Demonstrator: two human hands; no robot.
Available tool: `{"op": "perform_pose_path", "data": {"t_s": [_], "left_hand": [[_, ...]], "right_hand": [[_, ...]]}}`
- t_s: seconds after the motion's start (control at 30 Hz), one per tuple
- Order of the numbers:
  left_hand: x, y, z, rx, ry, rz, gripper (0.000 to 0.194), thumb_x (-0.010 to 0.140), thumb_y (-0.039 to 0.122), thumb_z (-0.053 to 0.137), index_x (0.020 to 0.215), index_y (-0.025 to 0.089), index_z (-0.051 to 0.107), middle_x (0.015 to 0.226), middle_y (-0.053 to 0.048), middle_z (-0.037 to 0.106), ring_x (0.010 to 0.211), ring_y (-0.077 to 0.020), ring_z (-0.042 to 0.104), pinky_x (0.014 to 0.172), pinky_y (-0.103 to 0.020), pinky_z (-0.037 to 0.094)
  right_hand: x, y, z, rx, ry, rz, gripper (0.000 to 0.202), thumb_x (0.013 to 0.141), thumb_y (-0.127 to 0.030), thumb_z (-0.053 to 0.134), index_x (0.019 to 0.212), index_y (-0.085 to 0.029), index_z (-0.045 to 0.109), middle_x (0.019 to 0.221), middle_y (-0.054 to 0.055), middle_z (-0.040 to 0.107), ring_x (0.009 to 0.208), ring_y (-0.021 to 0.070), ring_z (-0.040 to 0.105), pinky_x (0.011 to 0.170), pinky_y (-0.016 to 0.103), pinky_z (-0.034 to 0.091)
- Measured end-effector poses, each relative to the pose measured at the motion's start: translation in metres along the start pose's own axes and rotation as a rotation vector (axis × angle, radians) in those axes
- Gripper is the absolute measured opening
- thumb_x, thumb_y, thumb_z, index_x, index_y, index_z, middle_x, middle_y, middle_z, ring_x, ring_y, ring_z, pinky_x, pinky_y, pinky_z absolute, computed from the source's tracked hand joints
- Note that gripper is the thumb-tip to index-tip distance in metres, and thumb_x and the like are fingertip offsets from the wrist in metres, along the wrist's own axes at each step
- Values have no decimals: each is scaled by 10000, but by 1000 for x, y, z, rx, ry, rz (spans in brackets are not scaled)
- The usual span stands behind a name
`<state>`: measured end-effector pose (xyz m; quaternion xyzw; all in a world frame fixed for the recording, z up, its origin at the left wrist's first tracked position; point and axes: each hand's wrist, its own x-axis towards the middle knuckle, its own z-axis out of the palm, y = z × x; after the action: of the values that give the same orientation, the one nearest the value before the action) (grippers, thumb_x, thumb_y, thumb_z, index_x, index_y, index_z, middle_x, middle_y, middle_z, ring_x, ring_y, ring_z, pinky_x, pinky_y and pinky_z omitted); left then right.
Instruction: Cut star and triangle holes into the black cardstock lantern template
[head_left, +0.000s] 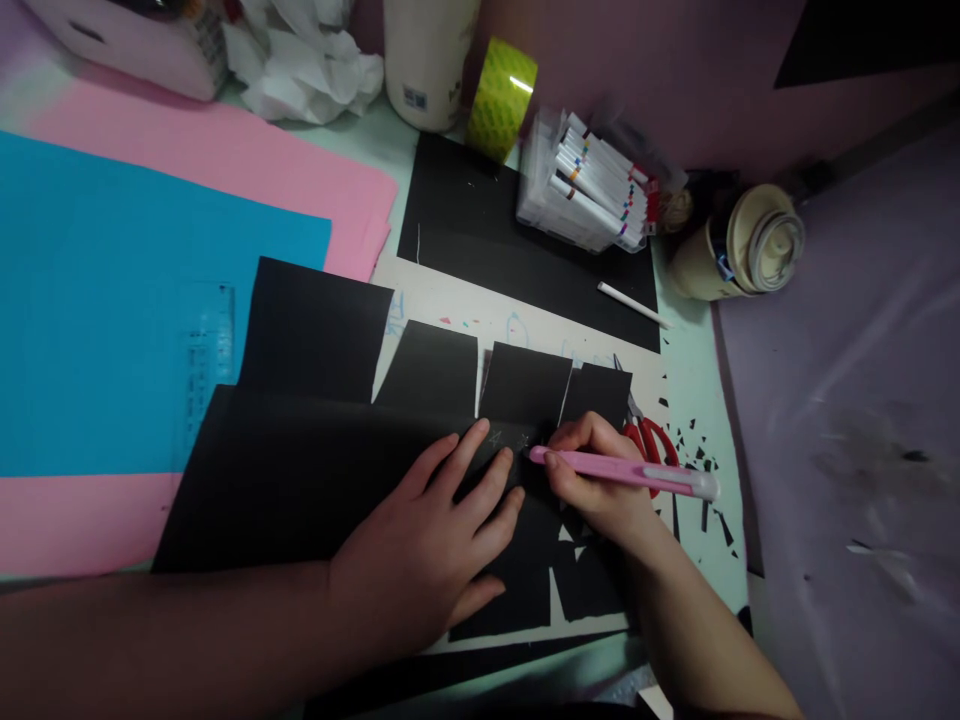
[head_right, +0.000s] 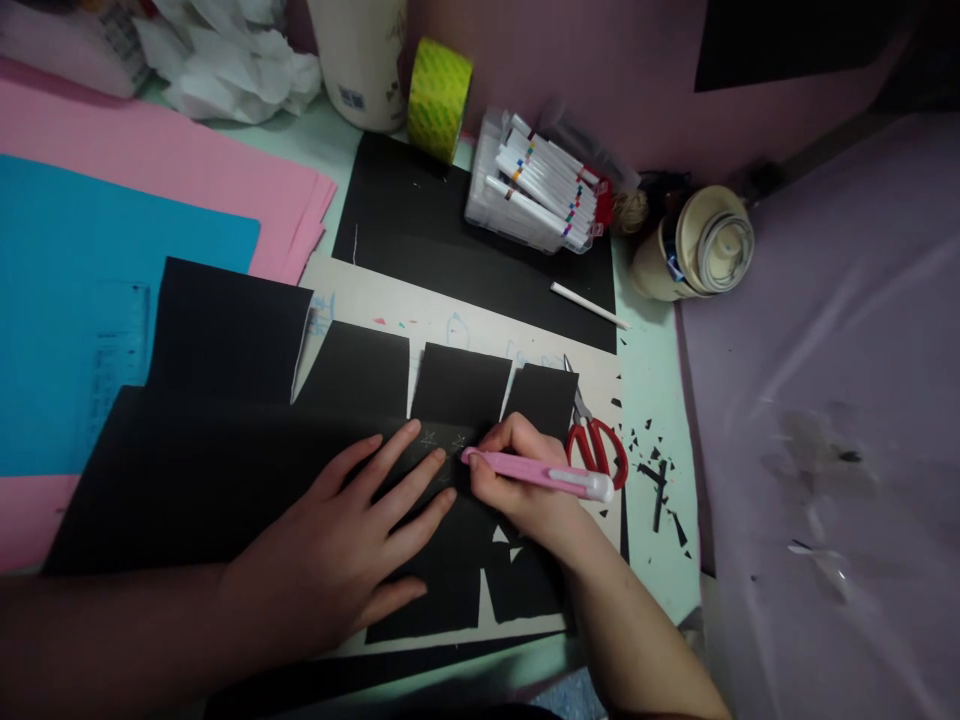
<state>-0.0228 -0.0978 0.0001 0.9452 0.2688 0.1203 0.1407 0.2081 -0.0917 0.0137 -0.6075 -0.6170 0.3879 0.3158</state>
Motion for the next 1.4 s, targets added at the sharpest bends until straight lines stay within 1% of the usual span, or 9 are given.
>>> {"op": "perform_pose_path", "data": {"t_s": [0.17,0.4,0.57,0.77,0.93,1.4], "left_hand": [[1,-1,0,-2,3,-1,644,873,620,563,1346,183,561,1477,-139,494,1437,-449,274,1112,-538,246],[2,-2,0,-8,10,-2,640,868,614,576,1338,180,569,1465,-141,507,1431,-450,287,1117,-539,234],[1,-1,-1,-4,7,-6,641,866,618,576,1339,186,567,1466,-134,507,1432,-445,288,1123,-533,225],[2,0,0,-3,11,-8,651,848,625,599,1332,190,574,1459,-132,515,1430,-432,295,1125,-529,231],[1,-1,0,-2,8,-3,639,859,613,589,1331,182,569,1461,-138,508,1433,-444,284,1129,-534,218],[0,-1,1,-1,-6,3,644,872,615,569,1347,181,552,1480,-141,486,1440,-449,266,1134,-545,200]], "right_hand": [[2,3,0,20,-2,-31,177,818,-235,712,765,-229,543,735,-12,646,640,129,590,545,240,454],[3,5,0,21,10,-42,178,828,-256,708,764,-224,546,733,-10,649,633,131,587,541,245,445],[2,7,1,52,15,-31,175,833,-259,708,770,-226,548,741,-12,651,646,128,591,548,239,445],[4,6,3,56,44,-11,196,823,-293,707,740,-223,544,708,-4,649,612,135,586,522,250,439],[5,5,3,59,44,-3,209,822,-301,700,728,-224,530,697,-4,643,610,136,574,530,254,433],[4,10,3,87,54,-9,198,829,-264,698,749,-224,522,723,-13,634,636,133,565,567,262,428]]}}
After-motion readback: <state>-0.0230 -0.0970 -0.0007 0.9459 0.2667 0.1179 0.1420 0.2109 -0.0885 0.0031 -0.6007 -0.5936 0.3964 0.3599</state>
